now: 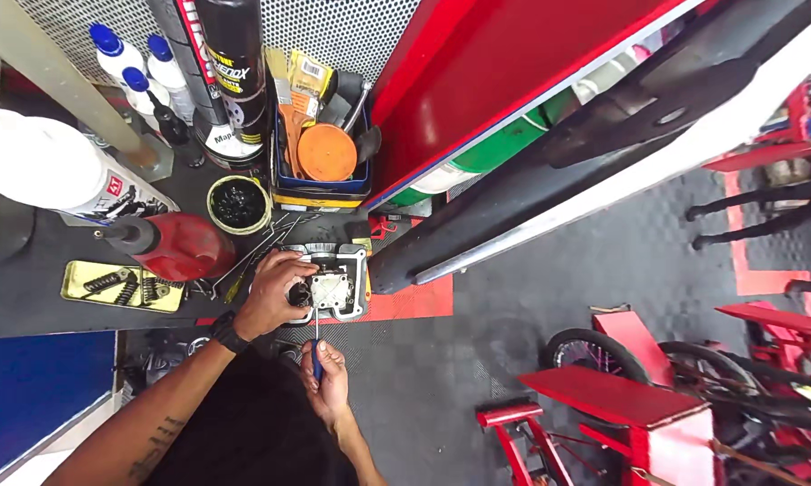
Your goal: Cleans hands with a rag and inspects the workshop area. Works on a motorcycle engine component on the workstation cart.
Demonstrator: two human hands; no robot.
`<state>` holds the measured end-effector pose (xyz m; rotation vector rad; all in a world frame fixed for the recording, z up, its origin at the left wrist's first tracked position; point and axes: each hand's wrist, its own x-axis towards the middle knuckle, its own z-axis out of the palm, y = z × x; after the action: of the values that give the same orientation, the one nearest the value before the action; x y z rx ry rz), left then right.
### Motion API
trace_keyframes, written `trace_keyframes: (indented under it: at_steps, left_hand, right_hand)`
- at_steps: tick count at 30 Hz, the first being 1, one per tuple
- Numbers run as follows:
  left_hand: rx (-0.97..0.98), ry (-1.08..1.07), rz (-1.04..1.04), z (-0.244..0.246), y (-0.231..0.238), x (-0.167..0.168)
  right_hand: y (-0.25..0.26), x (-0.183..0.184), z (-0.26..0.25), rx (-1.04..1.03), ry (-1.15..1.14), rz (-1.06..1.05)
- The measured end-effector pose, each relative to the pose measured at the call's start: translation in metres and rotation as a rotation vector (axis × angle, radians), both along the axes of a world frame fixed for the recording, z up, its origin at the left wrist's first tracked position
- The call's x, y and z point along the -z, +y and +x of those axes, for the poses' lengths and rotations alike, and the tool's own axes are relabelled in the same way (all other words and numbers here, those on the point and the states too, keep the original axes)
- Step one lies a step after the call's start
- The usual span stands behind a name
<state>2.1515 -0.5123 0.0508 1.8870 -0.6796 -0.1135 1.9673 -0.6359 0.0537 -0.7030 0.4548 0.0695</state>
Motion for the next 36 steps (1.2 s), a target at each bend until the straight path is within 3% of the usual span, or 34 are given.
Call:
trace_keyframes:
  at_steps: [8, 21, 23, 27, 29, 32, 36]
  left_hand:
    - [0.002, -0.001, -0.002, 0.0, 0.0, 0.0]
    - [0.004, -0.008, 0.011, 0.001, 0.0, -0.001]
    - [0.005, -0.009, 0.007, 0.001, 0.0, -0.001]
    - [0.006, -0.004, -0.004, 0.0, 0.0, 0.0]
    - [0.006, -0.002, 0.004, 0.001, 0.0, 0.0]
    - [0.005, -0.005, 0.01, 0.0, 0.0, 0.0]
    - [0.0, -0.001, 0.01, 0.0, -0.001, -0.001]
  right_hand:
    - [0.006, -0.003, 0.001, 0.061, 0.016, -0.356]
    - [0.017, -0.004, 0.002, 0.117, 0.039, -0.676]
    - [0.013, -0.003, 0.001, 0.089, 0.038, -0.523]
    - [0.0, -0.002, 0.002, -0.083, 0.092, 0.163]
    - [-0.003, 0.0, 0.003, -0.157, 0.078, 0.384]
    - [-0.004, 0.003, 0.002, -0.194, 0.005, 0.491]
    - [-0.004, 0.006, 0.002, -0.142, 0.004, 0.452]
